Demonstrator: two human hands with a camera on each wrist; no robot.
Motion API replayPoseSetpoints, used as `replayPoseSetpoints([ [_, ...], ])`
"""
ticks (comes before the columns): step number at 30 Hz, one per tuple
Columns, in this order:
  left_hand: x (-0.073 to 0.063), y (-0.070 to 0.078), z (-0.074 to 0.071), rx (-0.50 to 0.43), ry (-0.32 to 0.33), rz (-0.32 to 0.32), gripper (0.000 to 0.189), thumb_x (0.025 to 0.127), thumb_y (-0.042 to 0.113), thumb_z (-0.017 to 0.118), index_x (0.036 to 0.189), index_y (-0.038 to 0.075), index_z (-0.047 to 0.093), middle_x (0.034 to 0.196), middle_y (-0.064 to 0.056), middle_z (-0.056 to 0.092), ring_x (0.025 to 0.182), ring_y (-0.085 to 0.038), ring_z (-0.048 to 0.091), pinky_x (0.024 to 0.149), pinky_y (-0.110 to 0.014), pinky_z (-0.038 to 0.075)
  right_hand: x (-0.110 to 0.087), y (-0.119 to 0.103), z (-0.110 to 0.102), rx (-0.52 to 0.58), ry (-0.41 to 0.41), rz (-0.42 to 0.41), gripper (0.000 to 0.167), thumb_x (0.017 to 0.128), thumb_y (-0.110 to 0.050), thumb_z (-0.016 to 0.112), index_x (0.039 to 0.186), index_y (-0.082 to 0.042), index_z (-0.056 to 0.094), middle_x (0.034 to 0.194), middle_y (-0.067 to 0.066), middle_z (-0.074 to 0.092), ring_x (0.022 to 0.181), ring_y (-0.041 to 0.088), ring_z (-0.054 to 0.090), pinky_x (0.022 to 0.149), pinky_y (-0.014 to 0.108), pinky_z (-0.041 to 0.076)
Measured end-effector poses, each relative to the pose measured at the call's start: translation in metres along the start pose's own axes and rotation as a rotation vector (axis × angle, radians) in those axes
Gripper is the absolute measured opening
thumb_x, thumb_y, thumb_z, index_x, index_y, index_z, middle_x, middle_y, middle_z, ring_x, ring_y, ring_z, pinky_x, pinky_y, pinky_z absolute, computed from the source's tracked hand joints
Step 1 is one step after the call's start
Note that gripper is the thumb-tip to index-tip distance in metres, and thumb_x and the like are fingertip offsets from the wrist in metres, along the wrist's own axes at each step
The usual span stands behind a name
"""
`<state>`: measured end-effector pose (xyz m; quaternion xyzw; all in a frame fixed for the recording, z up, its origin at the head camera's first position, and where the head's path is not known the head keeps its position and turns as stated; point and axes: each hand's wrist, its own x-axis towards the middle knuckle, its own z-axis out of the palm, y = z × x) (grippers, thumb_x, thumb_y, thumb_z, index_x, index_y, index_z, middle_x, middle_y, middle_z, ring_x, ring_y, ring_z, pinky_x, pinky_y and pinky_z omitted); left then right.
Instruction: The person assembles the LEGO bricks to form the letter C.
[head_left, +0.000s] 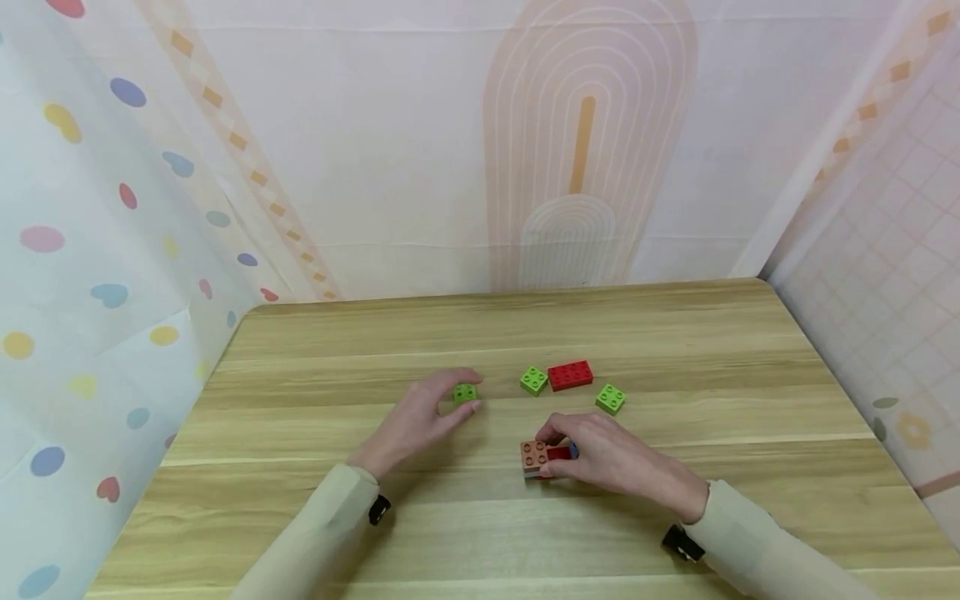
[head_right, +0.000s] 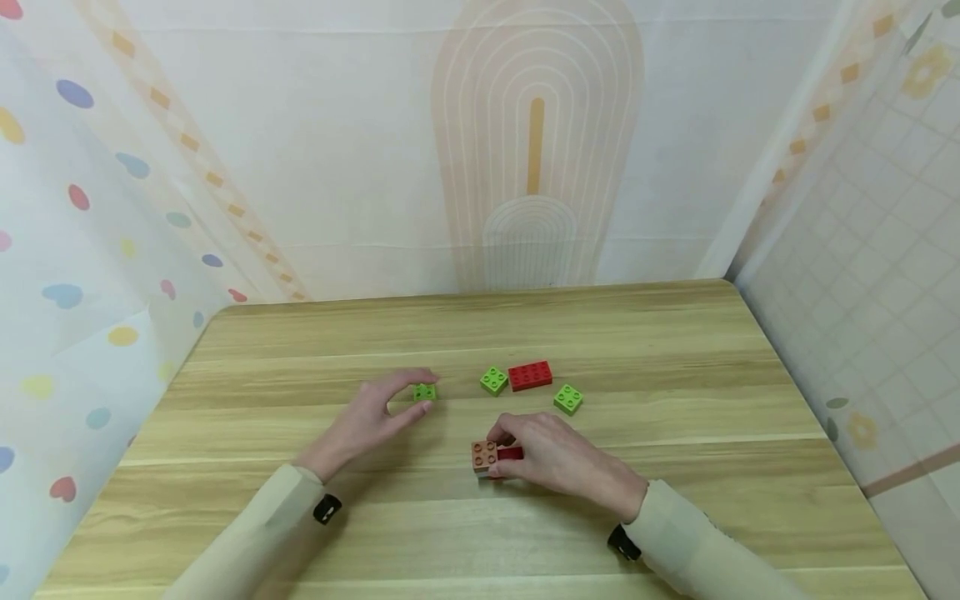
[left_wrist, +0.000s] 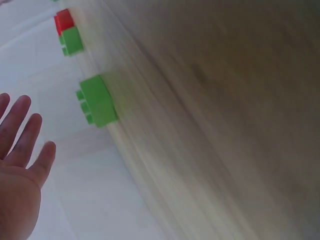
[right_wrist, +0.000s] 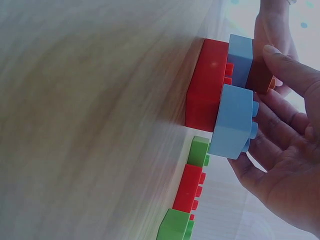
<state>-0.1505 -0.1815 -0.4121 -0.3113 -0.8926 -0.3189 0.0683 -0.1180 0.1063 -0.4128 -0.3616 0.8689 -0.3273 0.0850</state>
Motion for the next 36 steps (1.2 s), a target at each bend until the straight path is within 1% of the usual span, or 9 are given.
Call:
replayPoseSetpoints([
  [5, 0.004, -0.01, -0.003, 0.004, -0.066, -0.093, 0.044, 0.093, 0.029, 0.067, 0.129, 0.007, 0.058, 0.136, -0.012, 0.055, 0.127, -0.028, 0.05, 0.106, -0.048, 0.038, 0.0, 0.0, 0.0, 0.003, 0.003, -0.005, 0.029, 0.083, -0.03, 0.078, 0.106, -0.017, 0.066, 0.1, -0.009, 0.069, 0.09, 0.005, 0.064, 0.076, 0.027, 0.055],
  [9, 0.007, -0.016, -0.005, 0.023, -0.119, -0.159, 0.054, 0.092, 0.037, 0.066, 0.136, 0.008, 0.053, 0.142, -0.011, 0.049, 0.134, -0.03, 0.04, 0.109, -0.054, 0.03, 0.0, 0.0, 0.0, -0.004, 0.003, -0.002, 0.029, 0.083, -0.031, 0.078, 0.105, -0.017, 0.066, 0.1, -0.009, 0.069, 0.089, 0.005, 0.064, 0.075, 0.026, 0.054],
  [11, 0.008, -0.019, -0.006, 0.041, -0.143, -0.167, 0.057, 0.092, 0.039, 0.065, 0.138, 0.009, 0.051, 0.145, -0.009, 0.047, 0.137, -0.03, 0.036, 0.11, -0.055, 0.027, 0.0, 0.0, 0.0, -0.006, 0.002, 0.0, 0.029, 0.083, -0.031, 0.078, 0.105, -0.017, 0.067, 0.1, -0.009, 0.069, 0.089, 0.005, 0.064, 0.075, 0.026, 0.054],
  [16, 0.01, -0.027, -0.006, 0.101, -0.202, -0.149, 0.062, 0.092, 0.044, 0.063, 0.14, 0.007, 0.049, 0.149, -0.009, 0.041, 0.141, -0.029, 0.029, 0.114, -0.054, 0.018, 0.0, 0.0, -0.001, 0.004, -0.004, 0.002, 0.029, 0.083, -0.031, 0.078, 0.106, -0.017, 0.066, 0.1, -0.009, 0.069, 0.09, 0.005, 0.064, 0.076, 0.027, 0.055],
  [21, 0.012, -0.034, -0.005, 0.148, -0.277, -0.181, 0.069, 0.092, 0.051, 0.059, 0.144, 0.007, 0.045, 0.153, -0.01, 0.035, 0.143, -0.03, 0.024, 0.115, -0.055, 0.014, 0.0, 0.0, -0.001, 0.01, -0.006, 0.004, 0.029, 0.083, -0.031, 0.078, 0.106, -0.017, 0.067, 0.1, -0.01, 0.069, 0.089, 0.005, 0.064, 0.076, 0.028, 0.055],
  [23, 0.012, -0.036, -0.005, 0.157, -0.3, -0.193, 0.071, 0.092, 0.052, 0.059, 0.144, 0.007, 0.044, 0.153, -0.01, 0.034, 0.143, -0.031, 0.023, 0.115, -0.055, 0.013, 0.0, 0.0, 0.0, 0.015, -0.006, 0.003, 0.029, 0.083, -0.03, 0.078, 0.106, -0.017, 0.066, 0.1, -0.01, 0.069, 0.089, 0.005, 0.064, 0.076, 0.028, 0.055],
  [27, 0.013, -0.04, -0.003, 0.157, -0.318, -0.213, 0.069, 0.091, 0.05, 0.062, 0.143, 0.007, 0.045, 0.152, -0.011, 0.036, 0.142, -0.031, 0.025, 0.115, -0.055, 0.015, -0.001, 0.001, 0.0, 0.022, -0.006, -0.001, 0.029, 0.083, -0.03, 0.078, 0.107, -0.017, 0.066, 0.1, -0.009, 0.069, 0.09, 0.005, 0.064, 0.076, 0.028, 0.055],
  [32, 0.013, -0.042, -0.002, 0.164, -0.317, -0.207, 0.062, 0.09, 0.04, 0.069, 0.138, 0.006, 0.05, 0.146, -0.013, 0.044, 0.139, -0.033, 0.032, 0.113, -0.055, 0.022, -0.001, 0.002, 0.001, 0.017, 0.004, -0.014, 0.03, 0.083, -0.03, 0.078, 0.106, -0.017, 0.066, 0.1, -0.009, 0.069, 0.09, 0.004, 0.064, 0.077, 0.027, 0.055],
  [36, 0.013, -0.042, -0.002, 0.161, -0.313, -0.195, 0.054, 0.091, 0.03, 0.07, 0.135, 0.005, 0.053, 0.143, -0.013, 0.047, 0.136, -0.033, 0.037, 0.112, -0.051, 0.028, -0.001, 0.002, 0.0, 0.017, 0.01, -0.018, 0.03, 0.083, -0.031, 0.078, 0.106, -0.016, 0.066, 0.099, -0.009, 0.069, 0.09, 0.005, 0.065, 0.076, 0.027, 0.055],
])
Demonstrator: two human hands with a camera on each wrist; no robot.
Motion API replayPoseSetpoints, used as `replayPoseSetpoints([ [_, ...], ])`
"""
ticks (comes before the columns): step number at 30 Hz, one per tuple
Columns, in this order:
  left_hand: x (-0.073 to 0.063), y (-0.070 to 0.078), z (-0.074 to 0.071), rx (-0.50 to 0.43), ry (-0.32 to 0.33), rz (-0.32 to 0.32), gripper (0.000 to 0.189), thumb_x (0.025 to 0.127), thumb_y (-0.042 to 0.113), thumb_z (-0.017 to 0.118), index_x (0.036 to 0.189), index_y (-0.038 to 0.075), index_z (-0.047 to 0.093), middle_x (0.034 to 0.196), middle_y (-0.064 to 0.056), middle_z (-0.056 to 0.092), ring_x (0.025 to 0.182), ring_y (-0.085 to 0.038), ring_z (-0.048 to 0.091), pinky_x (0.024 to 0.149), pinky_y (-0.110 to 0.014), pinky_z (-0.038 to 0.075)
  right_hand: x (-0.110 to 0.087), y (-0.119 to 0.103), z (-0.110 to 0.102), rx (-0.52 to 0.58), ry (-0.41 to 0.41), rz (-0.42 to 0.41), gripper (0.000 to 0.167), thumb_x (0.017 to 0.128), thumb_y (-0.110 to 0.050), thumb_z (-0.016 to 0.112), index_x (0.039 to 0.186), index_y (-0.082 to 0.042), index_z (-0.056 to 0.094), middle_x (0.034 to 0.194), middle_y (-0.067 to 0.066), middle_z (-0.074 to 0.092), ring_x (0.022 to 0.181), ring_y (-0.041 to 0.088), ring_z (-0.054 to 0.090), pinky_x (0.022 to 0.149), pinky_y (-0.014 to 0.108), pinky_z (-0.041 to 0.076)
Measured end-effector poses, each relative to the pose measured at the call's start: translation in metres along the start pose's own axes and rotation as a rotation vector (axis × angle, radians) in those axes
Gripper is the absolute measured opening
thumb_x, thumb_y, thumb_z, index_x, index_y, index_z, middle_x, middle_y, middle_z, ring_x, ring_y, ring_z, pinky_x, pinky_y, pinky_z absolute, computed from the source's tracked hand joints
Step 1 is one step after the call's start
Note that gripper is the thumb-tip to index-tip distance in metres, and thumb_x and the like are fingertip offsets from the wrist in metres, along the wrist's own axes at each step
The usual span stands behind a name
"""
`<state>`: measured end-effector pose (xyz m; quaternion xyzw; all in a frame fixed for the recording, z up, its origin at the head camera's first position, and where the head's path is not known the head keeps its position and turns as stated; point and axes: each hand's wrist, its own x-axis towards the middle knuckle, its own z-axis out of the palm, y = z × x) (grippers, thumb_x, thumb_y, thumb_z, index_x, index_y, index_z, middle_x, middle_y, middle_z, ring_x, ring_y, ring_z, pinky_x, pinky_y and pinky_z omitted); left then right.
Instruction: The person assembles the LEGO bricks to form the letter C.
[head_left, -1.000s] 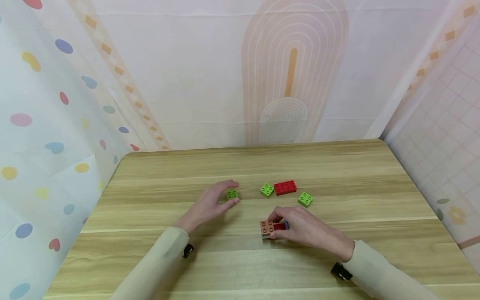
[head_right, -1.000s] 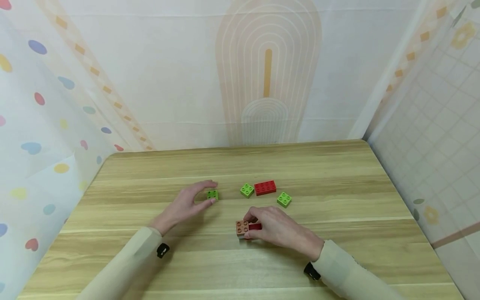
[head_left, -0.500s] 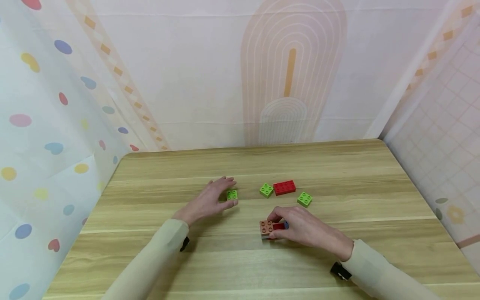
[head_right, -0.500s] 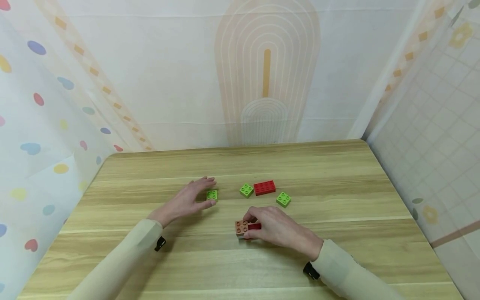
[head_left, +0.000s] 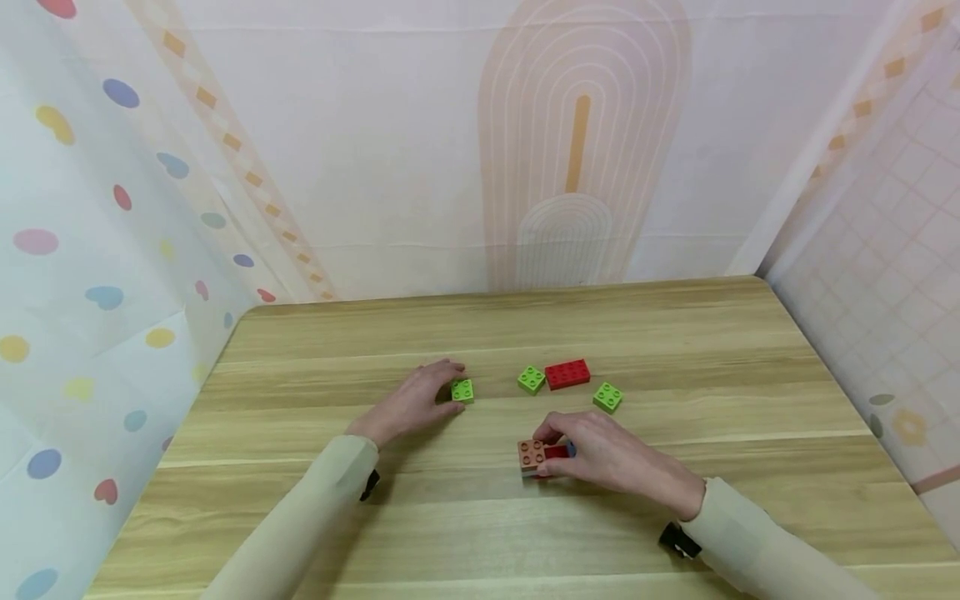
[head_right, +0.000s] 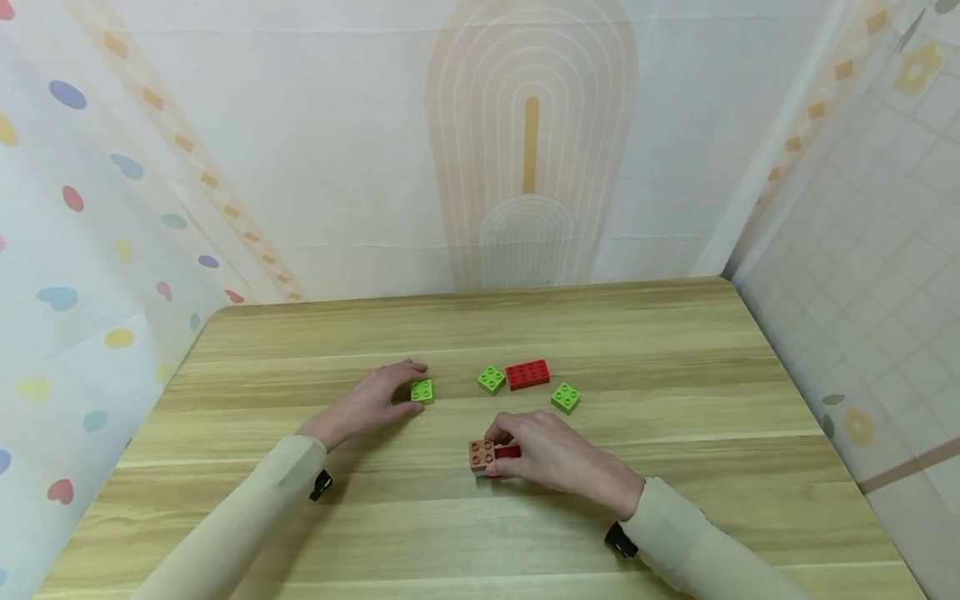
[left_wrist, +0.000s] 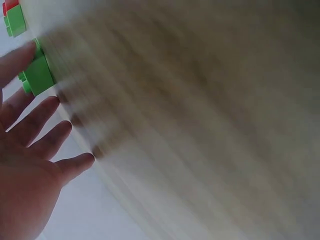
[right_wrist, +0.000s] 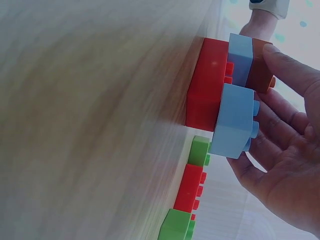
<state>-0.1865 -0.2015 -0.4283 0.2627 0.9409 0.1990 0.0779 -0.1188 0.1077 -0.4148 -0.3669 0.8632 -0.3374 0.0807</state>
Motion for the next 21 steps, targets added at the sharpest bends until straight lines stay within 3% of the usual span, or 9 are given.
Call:
replayPoseSetpoints([
  [9, -0.004, 0.007, 0.001, -0.021, 0.023, -0.006, 0.047, 0.09, 0.021, 0.071, 0.132, 0.005, 0.057, 0.129, -0.011, 0.06, 0.116, -0.025, 0.057, 0.1, -0.043, 0.045, 0.0, 0.0, 0.0, -0.008, 0.003, -0.005, 0.031, 0.083, -0.032, 0.078, 0.106, -0.017, 0.066, 0.099, -0.009, 0.069, 0.09, 0.005, 0.064, 0.076, 0.027, 0.054],
  [21, -0.016, 0.03, -0.002, -0.037, 0.086, 0.093, 0.047, 0.087, 0.016, 0.073, 0.13, 0.004, 0.057, 0.123, -0.011, 0.064, 0.107, -0.021, 0.064, 0.092, -0.035, 0.051, 0.0, -0.001, 0.0, -0.016, 0.004, 0.003, 0.031, 0.082, -0.032, 0.079, 0.106, -0.016, 0.066, 0.099, -0.009, 0.069, 0.089, 0.005, 0.064, 0.077, 0.028, 0.054],
])
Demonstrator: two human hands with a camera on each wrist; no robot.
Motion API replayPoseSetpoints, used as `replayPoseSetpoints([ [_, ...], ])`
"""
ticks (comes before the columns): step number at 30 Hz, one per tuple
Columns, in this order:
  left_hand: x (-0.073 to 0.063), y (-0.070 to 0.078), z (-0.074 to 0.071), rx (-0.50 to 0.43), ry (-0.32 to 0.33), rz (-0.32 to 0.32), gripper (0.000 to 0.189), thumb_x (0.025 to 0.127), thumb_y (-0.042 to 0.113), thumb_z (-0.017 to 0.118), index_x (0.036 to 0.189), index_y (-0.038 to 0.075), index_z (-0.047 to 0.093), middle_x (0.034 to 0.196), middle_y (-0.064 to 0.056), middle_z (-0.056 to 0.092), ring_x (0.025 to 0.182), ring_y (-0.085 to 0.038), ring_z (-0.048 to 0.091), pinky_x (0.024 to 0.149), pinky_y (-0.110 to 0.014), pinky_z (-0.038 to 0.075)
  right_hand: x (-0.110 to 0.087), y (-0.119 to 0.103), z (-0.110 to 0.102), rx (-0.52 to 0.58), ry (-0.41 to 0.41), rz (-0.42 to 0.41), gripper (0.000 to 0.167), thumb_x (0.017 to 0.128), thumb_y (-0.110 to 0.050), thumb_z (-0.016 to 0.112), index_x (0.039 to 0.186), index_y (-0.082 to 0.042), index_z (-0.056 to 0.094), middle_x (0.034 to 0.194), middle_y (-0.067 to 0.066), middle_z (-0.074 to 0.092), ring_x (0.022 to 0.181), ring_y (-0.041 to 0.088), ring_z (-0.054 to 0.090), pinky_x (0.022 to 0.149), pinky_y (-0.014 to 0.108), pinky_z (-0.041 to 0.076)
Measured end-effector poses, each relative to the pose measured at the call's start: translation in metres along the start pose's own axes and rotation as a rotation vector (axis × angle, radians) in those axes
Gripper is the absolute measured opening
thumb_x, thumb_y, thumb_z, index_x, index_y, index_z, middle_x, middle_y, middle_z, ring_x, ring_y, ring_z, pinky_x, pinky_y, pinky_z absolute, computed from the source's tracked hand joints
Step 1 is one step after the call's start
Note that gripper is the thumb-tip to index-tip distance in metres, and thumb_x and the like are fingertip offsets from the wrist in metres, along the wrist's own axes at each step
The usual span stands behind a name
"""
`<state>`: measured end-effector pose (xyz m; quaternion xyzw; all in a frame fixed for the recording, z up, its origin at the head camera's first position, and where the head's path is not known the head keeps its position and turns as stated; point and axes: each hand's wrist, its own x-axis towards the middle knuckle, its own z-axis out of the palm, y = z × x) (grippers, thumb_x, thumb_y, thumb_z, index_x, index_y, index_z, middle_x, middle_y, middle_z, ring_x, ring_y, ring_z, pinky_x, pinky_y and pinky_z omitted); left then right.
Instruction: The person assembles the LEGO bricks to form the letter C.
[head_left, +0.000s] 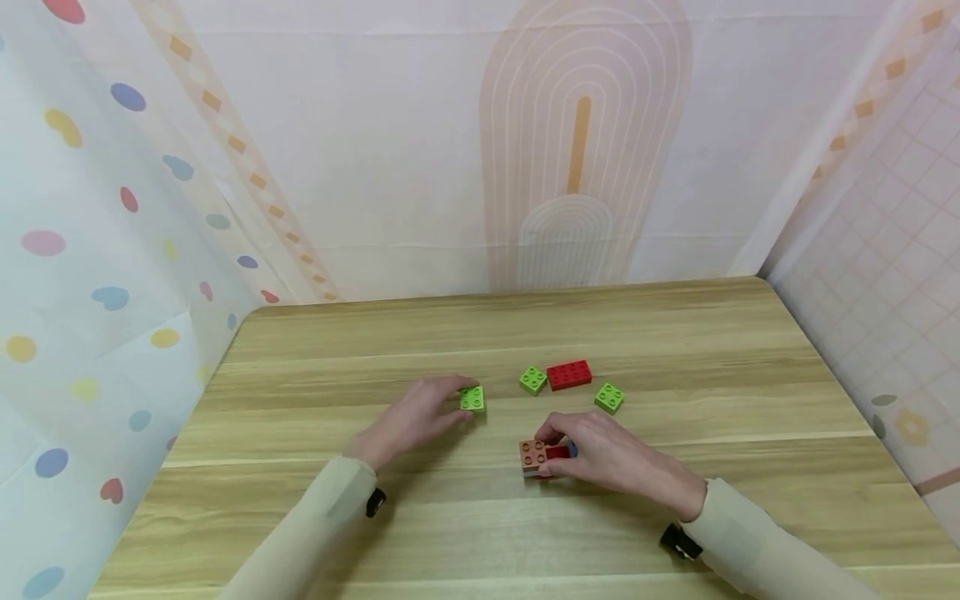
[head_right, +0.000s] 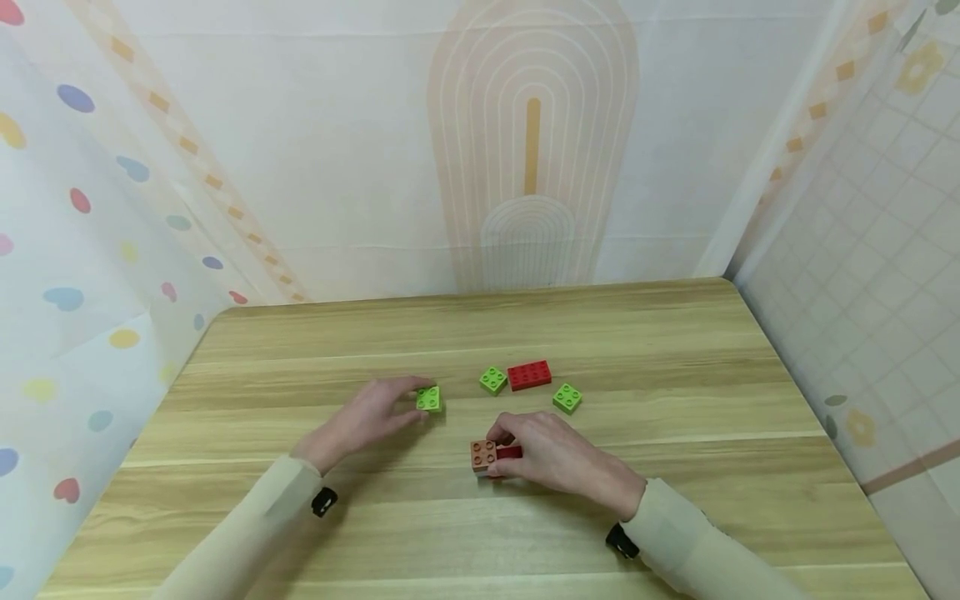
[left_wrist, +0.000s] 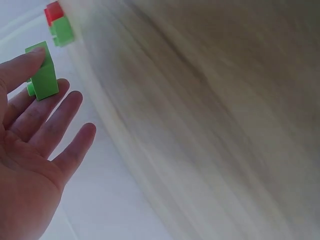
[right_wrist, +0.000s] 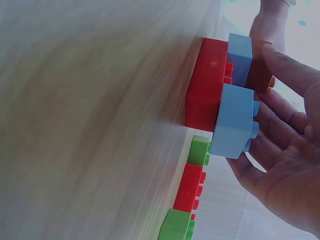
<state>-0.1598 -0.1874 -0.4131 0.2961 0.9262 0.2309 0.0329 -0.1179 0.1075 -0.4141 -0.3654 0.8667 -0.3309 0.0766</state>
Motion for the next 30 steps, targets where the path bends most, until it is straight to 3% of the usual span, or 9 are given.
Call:
replayPoseSetpoints([
  [7, -0.003, 0.015, -0.001, -0.012, 0.025, 0.033, 0.045, 0.086, 0.017, 0.074, 0.128, 0.007, 0.06, 0.124, -0.008, 0.064, 0.11, -0.019, 0.063, 0.094, -0.034, 0.05, -0.001, 0.001, 0.0, -0.002, 0.001, 0.004, 0.031, 0.082, -0.033, 0.078, 0.106, -0.017, 0.066, 0.099, -0.01, 0.069, 0.088, 0.004, 0.063, 0.077, 0.026, 0.053],
  [14, -0.007, 0.028, -0.001, 0.053, 0.021, 0.078, 0.046, 0.087, 0.024, 0.073, 0.128, 0.009, 0.06, 0.123, -0.007, 0.065, 0.106, -0.019, 0.065, 0.094, -0.035, 0.05, 0.0, 0.0, 0.0, 0.011, -0.006, 0.009, 0.031, 0.083, -0.031, 0.078, 0.107, -0.016, 0.066, 0.1, -0.009, 0.069, 0.09, 0.005, 0.064, 0.077, 0.028, 0.055],
  [18, -0.009, 0.035, 0.0, 0.058, 0.037, 0.103, 0.047, 0.087, 0.025, 0.074, 0.129, 0.009, 0.06, 0.124, -0.006, 0.065, 0.082, -0.012, 0.067, 0.094, -0.033, 0.05, 0.0, 0.001, 0.0, 0.014, -0.005, 0.001, 0.031, 0.083, -0.031, 0.078, 0.106, -0.016, 0.066, 0.1, -0.008, 0.069, 0.089, 0.005, 0.064, 0.076, 0.028, 0.055],
  [22, -0.011, 0.041, 0.001, 0.025, 0.033, 0.112, 0.049, 0.088, 0.026, 0.073, 0.131, 0.009, 0.059, 0.127, -0.006, 0.063, 0.058, -0.005, 0.055, 0.094, -0.032, 0.049, 0.0, 0.001, 0.0, 0.01, -0.001, -0.01, 0.031, 0.082, -0.03, 0.079, 0.106, -0.016, 0.065, 0.1, -0.009, 0.069, 0.089, 0.004, 0.064, 0.075, 0.027, 0.055],
  [24, -0.012, 0.044, 0.001, 0.009, 0.031, 0.109, 0.049, 0.088, 0.027, 0.073, 0.131, 0.009, 0.059, 0.128, -0.005, 0.062, 0.066, -0.004, 0.06, 0.095, -0.032, 0.049, 0.0, 0.002, 0.0, 0.008, 0.001, -0.013, 0.031, 0.082, -0.03, 0.079, 0.106, -0.016, 0.065, 0.1, -0.009, 0.069, 0.088, 0.004, 0.064, 0.075, 0.027, 0.055],
  [26, -0.013, 0.046, 0.002, -0.004, 0.033, 0.107, 0.05, 0.088, 0.028, 0.072, 0.132, 0.009, 0.059, 0.128, -0.005, 0.062, 0.085, -0.009, 0.066, 0.096, -0.032, 0.048, 0.0, 0.002, 0.0, 0.007, 0.003, -0.016, 0.031, 0.082, -0.03, 0.079, 0.106, -0.016, 0.065, 0.099, -0.009, 0.069, 0.088, 0.004, 0.064, 0.074, 0.027, 0.055],
  [29, -0.015, 0.049, 0.004, -0.025, 0.037, 0.104, 0.049, 0.088, 0.029, 0.073, 0.131, 0.01, 0.059, 0.128, -0.004, 0.062, 0.112, -0.017, 0.061, 0.097, -0.032, 0.047, 0.0, 0.002, 0.0, 0.008, 0.005, -0.02, 0.03, 0.082, -0.031, 0.079, 0.106, -0.017, 0.065, 0.098, -0.01, 0.068, 0.087, 0.004, 0.064, 0.073, 0.027, 0.055],
  [30, -0.015, 0.05, 0.004, -0.032, 0.037, 0.102, 0.049, 0.088, 0.029, 0.073, 0.131, 0.01, 0.059, 0.128, -0.004, 0.062, 0.113, -0.017, 0.061, 0.097, -0.032, 0.047, 0.0, 0.002, 0.0, 0.008, 0.006, -0.021, 0.03, 0.082, -0.031, 0.079, 0.106, -0.017, 0.065, 0.098, -0.01, 0.068, 0.087, 0.004, 0.064, 0.073, 0.027, 0.055],
])
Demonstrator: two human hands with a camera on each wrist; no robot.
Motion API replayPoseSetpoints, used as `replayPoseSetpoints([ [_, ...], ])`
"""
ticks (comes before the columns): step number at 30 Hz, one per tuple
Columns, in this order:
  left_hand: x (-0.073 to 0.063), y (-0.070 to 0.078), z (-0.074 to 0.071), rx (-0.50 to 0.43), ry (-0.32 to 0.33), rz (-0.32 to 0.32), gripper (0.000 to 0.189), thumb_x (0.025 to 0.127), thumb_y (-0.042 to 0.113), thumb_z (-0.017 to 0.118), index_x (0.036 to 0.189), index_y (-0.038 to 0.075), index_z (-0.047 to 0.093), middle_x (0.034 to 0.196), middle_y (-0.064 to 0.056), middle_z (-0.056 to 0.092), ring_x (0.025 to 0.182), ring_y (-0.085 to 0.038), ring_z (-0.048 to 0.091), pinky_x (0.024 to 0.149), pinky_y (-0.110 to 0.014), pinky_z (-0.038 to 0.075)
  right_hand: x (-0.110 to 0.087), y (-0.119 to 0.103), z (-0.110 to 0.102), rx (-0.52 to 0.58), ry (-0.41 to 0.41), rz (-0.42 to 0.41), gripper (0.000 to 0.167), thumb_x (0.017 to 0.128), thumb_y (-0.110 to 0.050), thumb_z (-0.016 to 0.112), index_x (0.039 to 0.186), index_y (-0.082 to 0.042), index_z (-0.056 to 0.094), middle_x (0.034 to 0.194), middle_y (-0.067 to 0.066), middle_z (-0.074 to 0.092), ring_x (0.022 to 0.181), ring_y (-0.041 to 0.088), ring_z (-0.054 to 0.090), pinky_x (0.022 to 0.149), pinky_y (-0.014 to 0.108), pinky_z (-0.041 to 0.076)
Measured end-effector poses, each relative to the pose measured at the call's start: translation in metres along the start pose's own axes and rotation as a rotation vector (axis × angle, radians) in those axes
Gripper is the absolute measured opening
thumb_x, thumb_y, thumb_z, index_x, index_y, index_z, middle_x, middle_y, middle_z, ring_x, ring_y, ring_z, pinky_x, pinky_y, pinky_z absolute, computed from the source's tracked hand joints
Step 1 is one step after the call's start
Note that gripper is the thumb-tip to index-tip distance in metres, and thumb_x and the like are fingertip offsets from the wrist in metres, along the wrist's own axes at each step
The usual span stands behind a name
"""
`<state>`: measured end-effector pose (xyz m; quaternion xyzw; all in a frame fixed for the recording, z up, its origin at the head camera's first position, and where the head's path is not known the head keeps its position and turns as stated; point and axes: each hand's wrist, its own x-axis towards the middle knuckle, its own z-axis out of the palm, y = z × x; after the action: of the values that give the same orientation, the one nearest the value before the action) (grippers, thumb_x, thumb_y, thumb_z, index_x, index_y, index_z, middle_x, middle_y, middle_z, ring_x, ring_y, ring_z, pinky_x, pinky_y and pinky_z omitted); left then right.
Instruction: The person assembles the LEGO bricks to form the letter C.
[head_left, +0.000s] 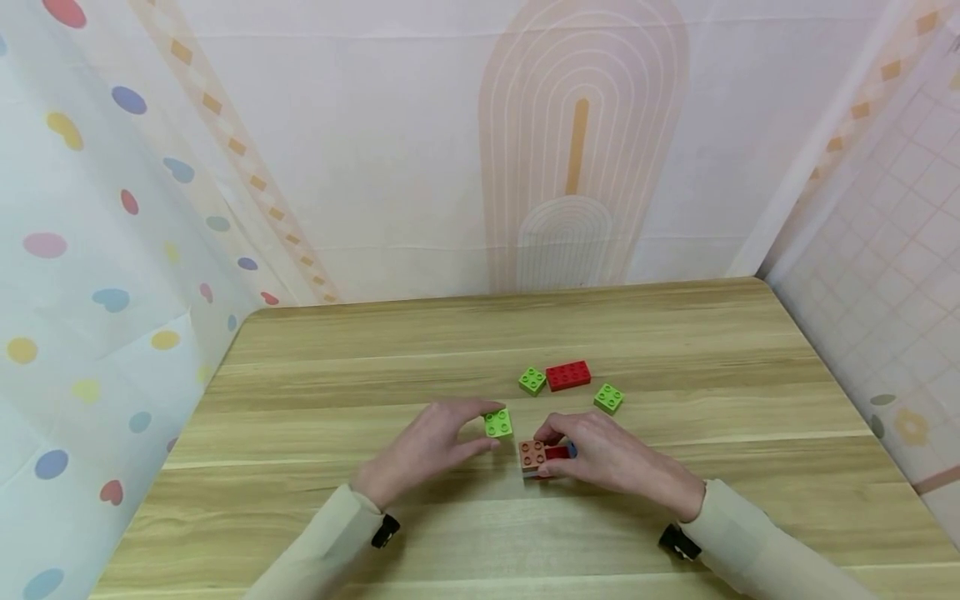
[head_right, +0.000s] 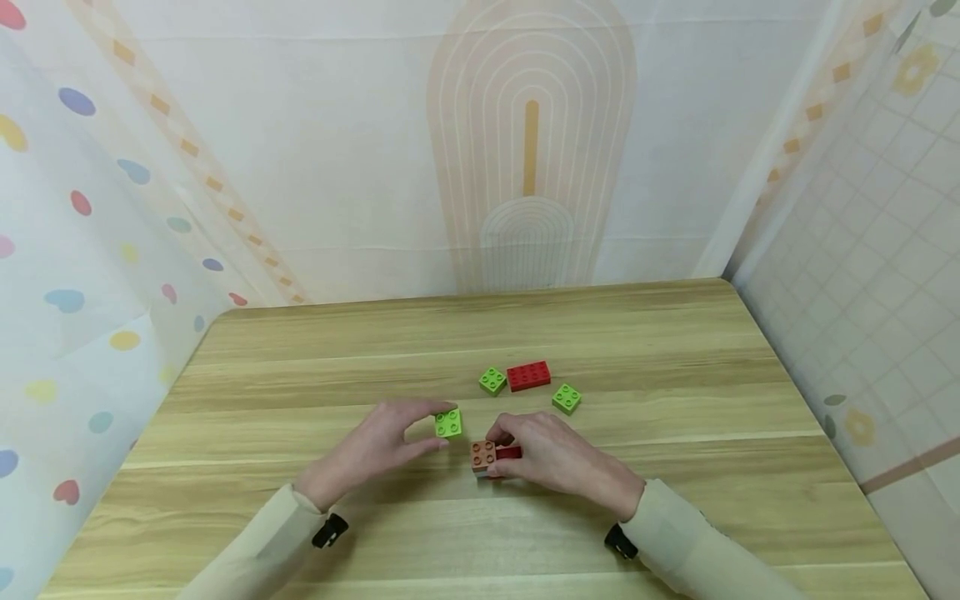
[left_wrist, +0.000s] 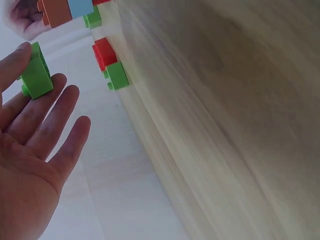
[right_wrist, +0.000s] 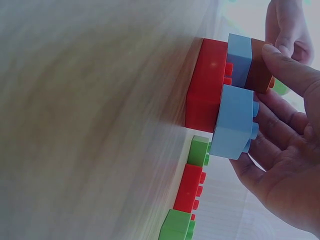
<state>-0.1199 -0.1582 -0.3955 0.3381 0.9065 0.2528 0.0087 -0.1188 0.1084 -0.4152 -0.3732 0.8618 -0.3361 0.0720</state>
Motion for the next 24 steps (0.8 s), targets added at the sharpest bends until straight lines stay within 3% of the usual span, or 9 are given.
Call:
replayPoseSetpoints([
  [9, -0.001, 0.009, 0.003, -0.053, -0.023, 0.011, 0.049, 0.089, 0.03, 0.071, 0.132, 0.01, 0.058, 0.128, -0.003, 0.062, 0.113, -0.015, 0.06, 0.096, -0.032, 0.048, -0.001, 0.0, 0.0, 0.013, 0.002, -0.001, 0.029, 0.083, -0.031, 0.078, 0.106, -0.017, 0.065, 0.098, -0.011, 0.068, 0.088, 0.004, 0.064, 0.073, 0.028, 0.055],
  [11, -0.001, 0.011, 0.003, -0.063, -0.028, 0.019, 0.049, 0.089, 0.031, 0.071, 0.132, 0.01, 0.058, 0.127, -0.003, 0.063, 0.096, -0.012, 0.066, 0.094, -0.031, 0.049, -0.001, 0.0, 0.0, 0.018, 0.004, -0.002, 0.029, 0.083, -0.031, 0.078, 0.105, -0.017, 0.065, 0.098, -0.011, 0.068, 0.089, 0.004, 0.064, 0.073, 0.028, 0.055],
  [15, 0.0, 0.015, 0.005, -0.074, -0.031, 0.027, 0.049, 0.089, 0.029, 0.072, 0.131, 0.01, 0.057, 0.125, -0.002, 0.064, 0.085, -0.009, 0.066, 0.093, -0.031, 0.05, -0.001, 0.001, 0.001, 0.018, 0.006, -0.009, 0.029, 0.083, -0.03, 0.078, 0.106, -0.017, 0.065, 0.098, -0.011, 0.068, 0.09, 0.005, 0.064, 0.073, 0.027, 0.055],
  [20, 0.001, 0.019, 0.007, -0.088, -0.035, 0.031, 0.048, 0.088, 0.029, 0.073, 0.129, 0.009, 0.059, 0.125, -0.001, 0.064, 0.109, -0.013, 0.062, 0.094, -0.031, 0.049, 0.0, 0.001, 0.001, 0.014, 0.001, -0.008, 0.03, 0.083, -0.03, 0.078, 0.107, -0.016, 0.066, 0.098, -0.011, 0.068, 0.089, 0.004, 0.064, 0.074, 0.025, 0.055],
  [24, 0.003, 0.021, 0.008, -0.096, -0.041, 0.039, 0.048, 0.088, 0.031, 0.072, 0.129, 0.01, 0.059, 0.126, 0.0, 0.064, 0.113, -0.015, 0.06, 0.096, -0.031, 0.049, 0.001, 0.001, 0.0, 0.011, -0.009, -0.008, 0.034, 0.083, -0.032, 0.078, 0.11, -0.015, 0.066, 0.098, -0.01, 0.068, 0.089, 0.006, 0.064, 0.074, 0.024, 0.054],
])
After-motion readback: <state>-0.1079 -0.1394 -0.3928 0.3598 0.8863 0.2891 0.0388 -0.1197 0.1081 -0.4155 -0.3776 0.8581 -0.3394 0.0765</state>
